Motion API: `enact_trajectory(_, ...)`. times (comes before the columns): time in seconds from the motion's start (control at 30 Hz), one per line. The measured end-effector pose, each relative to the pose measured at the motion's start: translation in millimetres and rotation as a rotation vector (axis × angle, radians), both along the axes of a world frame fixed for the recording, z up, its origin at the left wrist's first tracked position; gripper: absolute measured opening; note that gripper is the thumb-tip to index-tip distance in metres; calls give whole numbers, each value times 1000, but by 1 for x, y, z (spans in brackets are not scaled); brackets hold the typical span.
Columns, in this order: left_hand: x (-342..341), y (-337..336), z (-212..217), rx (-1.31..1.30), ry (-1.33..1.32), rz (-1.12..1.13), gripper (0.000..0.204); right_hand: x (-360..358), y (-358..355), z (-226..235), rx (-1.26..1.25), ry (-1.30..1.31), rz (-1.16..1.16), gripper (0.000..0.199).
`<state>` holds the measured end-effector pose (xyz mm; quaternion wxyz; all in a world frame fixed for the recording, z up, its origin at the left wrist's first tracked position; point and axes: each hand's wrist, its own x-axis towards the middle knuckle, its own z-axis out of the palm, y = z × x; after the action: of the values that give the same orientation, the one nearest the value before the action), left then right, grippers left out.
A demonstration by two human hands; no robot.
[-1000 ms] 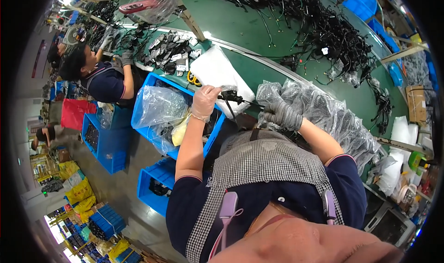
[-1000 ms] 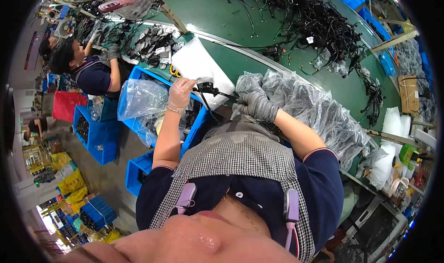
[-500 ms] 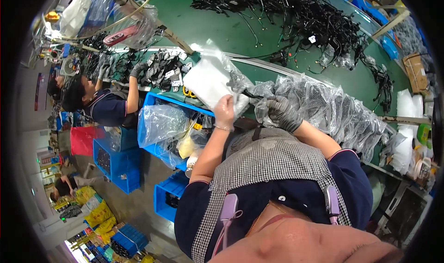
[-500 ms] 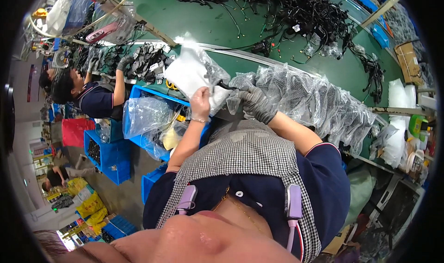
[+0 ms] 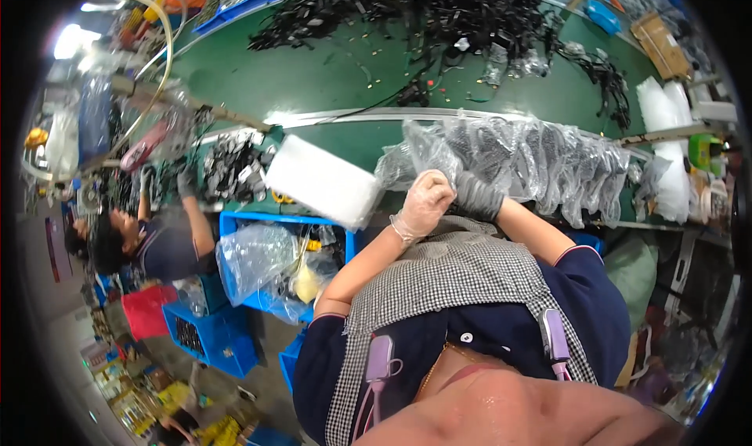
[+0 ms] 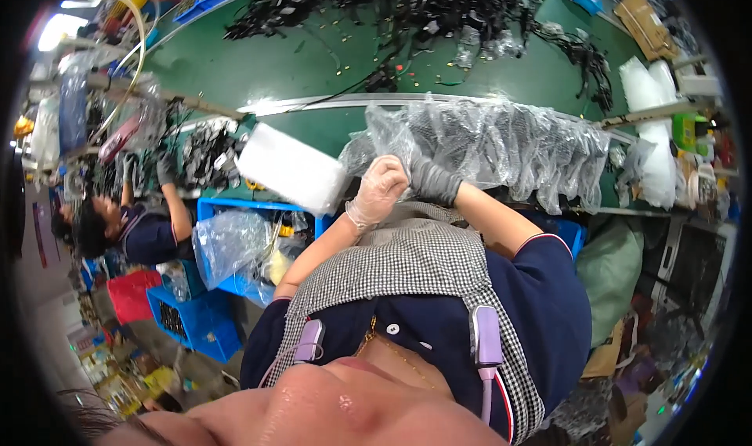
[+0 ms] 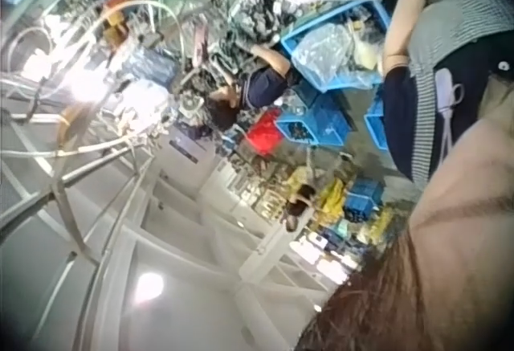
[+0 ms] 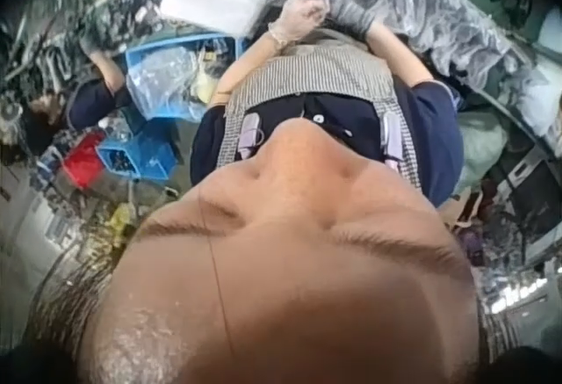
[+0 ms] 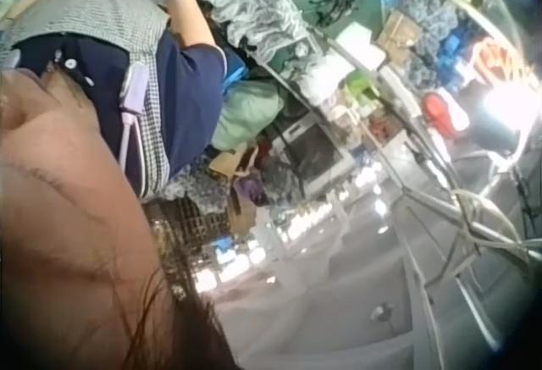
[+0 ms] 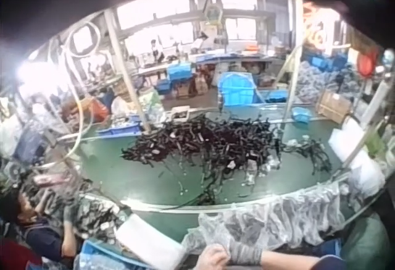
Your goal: Packaging cable harnesses into plastic bags and placing them into sorting bins.
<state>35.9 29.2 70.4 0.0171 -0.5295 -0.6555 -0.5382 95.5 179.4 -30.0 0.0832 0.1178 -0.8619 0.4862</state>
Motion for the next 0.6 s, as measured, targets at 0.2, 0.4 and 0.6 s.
enact_trajectory(0.2, -13, 0, -164, -481, -516, 154, 10, -8, 29, 86, 340, -719, 300, 32)
enact_trajectory(0.4, -21, 32, -139, -1121, -339, -22, 32, -84, 190, 49, 292, -596, -216, 33)
enact_trajectory(0.6, -20, 16, -148, -1197, -485, -34, 30, -156, 403, -67, 706, -721, -562, 47)
